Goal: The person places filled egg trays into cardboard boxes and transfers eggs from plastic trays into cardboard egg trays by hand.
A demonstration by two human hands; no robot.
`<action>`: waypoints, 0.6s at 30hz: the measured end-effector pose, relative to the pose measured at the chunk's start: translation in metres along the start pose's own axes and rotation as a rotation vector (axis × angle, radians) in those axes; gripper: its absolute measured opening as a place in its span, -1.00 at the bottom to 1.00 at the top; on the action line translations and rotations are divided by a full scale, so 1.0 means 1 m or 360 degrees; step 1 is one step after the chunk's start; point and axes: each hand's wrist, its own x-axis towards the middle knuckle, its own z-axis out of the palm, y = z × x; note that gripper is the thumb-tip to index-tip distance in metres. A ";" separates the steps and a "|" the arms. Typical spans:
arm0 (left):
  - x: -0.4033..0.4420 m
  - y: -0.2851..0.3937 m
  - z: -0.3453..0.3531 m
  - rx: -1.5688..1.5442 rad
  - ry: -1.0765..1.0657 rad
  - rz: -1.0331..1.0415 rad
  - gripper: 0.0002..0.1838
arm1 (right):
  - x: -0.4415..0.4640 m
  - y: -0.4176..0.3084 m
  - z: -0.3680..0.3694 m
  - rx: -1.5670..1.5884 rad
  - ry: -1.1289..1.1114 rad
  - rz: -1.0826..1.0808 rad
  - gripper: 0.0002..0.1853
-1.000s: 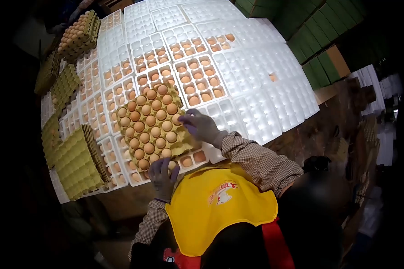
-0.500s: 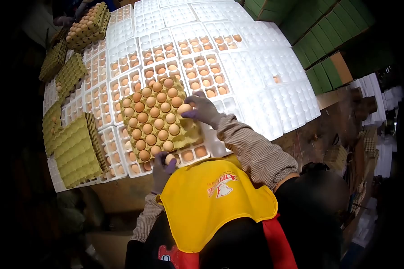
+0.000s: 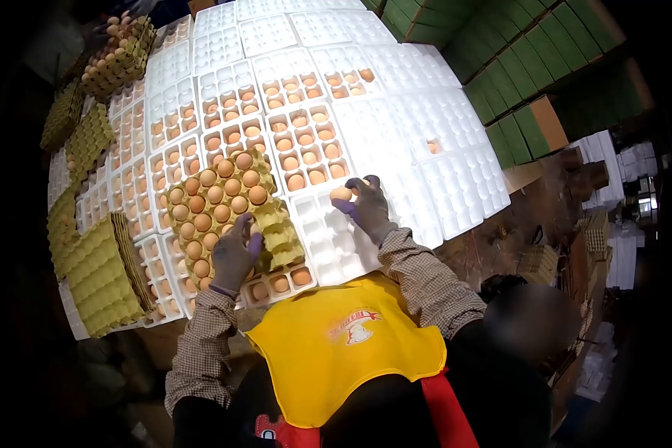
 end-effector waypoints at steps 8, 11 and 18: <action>0.023 0.036 -0.001 0.0604 -0.0141 -0.0405 -0.48 | 0.018 0.027 0.028 -0.0519 0.0008 -0.0435 -0.52; 0.013 0.012 0.036 0.0846 0.0060 -0.0344 -0.42 | 0.017 0.047 0.016 -0.0366 -0.0118 -0.0528 -0.56; 0.030 0.020 -0.005 0.0335 -0.0028 -0.0390 -0.46 | -0.003 0.058 -0.014 0.0264 0.0050 -0.0749 -0.62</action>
